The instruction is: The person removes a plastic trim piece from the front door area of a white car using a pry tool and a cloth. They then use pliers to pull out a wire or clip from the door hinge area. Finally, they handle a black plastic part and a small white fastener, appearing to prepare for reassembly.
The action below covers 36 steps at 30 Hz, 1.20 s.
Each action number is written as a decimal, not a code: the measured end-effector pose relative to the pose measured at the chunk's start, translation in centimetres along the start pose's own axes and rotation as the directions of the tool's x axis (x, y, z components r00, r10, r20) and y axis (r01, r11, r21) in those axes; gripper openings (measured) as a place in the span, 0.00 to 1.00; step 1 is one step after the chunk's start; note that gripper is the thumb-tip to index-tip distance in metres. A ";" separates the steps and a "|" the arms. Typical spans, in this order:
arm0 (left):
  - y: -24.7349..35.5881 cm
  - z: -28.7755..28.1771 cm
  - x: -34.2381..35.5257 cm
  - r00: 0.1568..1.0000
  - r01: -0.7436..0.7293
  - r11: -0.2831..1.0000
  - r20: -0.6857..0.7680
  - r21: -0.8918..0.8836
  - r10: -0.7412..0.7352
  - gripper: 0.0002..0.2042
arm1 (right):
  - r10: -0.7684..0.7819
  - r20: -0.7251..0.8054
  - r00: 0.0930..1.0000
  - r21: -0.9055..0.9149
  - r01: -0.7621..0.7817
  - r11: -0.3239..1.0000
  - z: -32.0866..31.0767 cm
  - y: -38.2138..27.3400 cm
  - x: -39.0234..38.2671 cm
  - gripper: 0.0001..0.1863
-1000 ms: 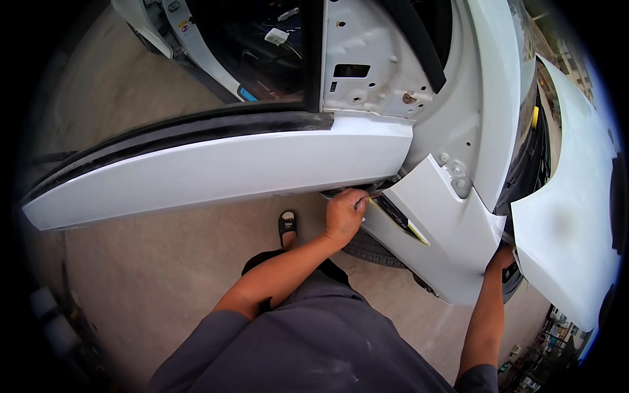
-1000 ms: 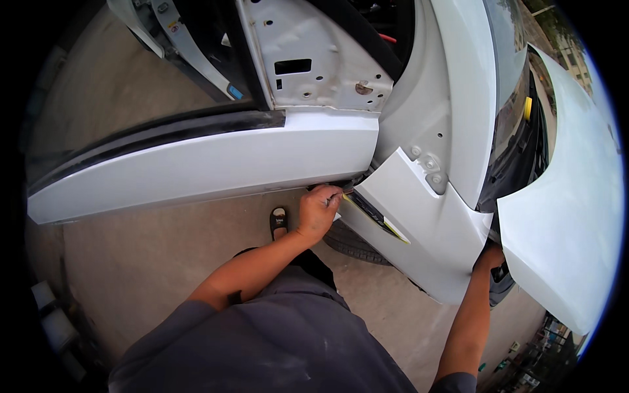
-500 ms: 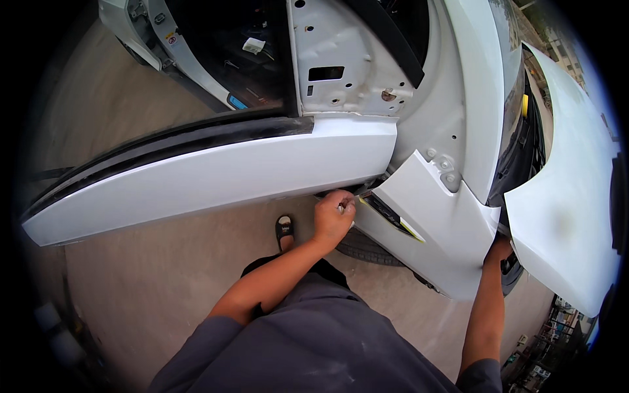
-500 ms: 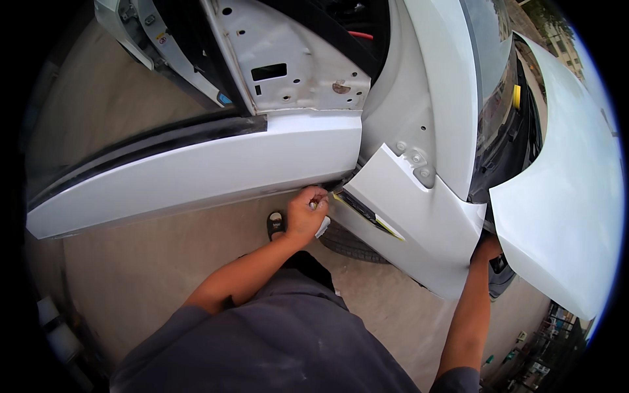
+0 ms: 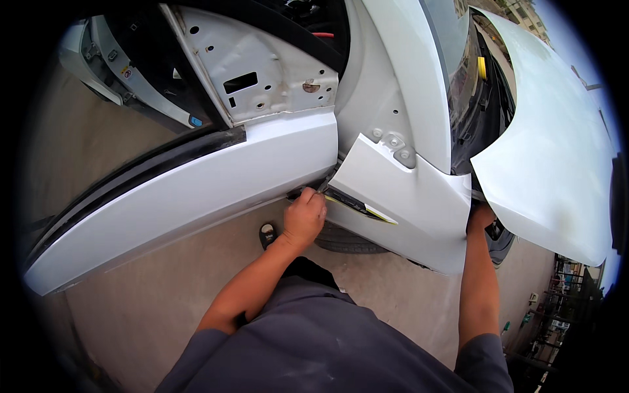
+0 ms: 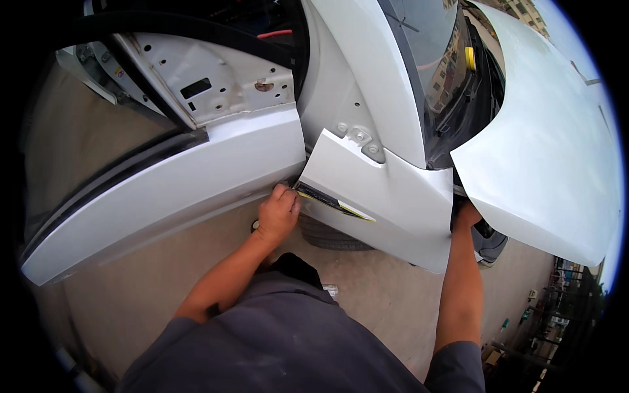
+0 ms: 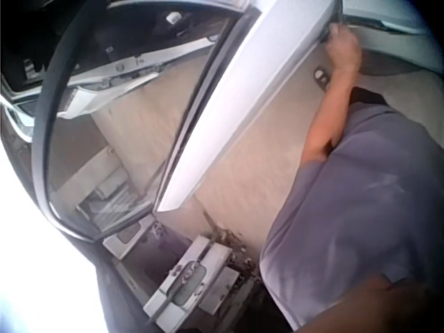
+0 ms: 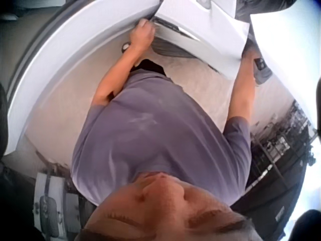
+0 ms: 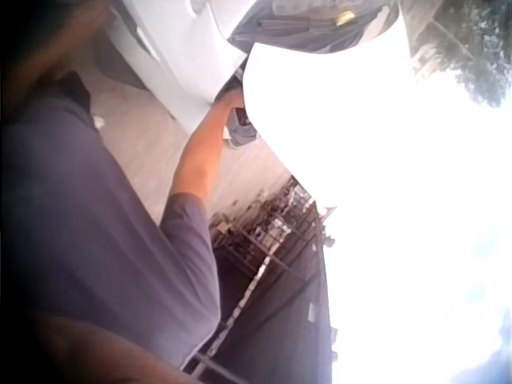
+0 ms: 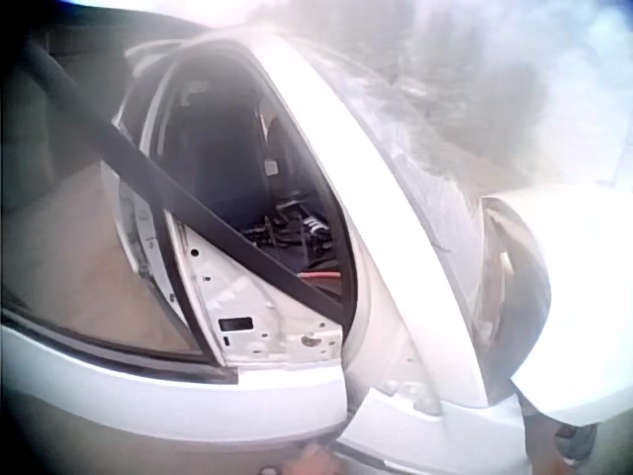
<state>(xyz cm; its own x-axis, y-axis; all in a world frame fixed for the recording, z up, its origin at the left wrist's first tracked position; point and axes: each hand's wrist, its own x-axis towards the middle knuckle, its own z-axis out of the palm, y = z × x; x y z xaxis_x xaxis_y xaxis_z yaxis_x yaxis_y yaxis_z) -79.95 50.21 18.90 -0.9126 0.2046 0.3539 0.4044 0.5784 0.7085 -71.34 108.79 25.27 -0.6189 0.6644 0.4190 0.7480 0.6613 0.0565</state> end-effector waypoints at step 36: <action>1.9 0.6 -1.1 0.902 0.345 0.820 0.401 -0.456 -0.157 0.02 | 0.154 -0.076 0.985 0.346 -0.119 0.931 1.3 -2.4 -1.5 0.28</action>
<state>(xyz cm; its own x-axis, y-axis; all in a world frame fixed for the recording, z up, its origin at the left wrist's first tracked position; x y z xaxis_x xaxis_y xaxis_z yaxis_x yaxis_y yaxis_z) -78.24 51.57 19.47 -0.9109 0.4110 -0.0367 0.0438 0.1848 0.9818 -72.52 106.67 23.34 -0.4764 0.7297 0.4904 0.6869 0.6571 -0.3104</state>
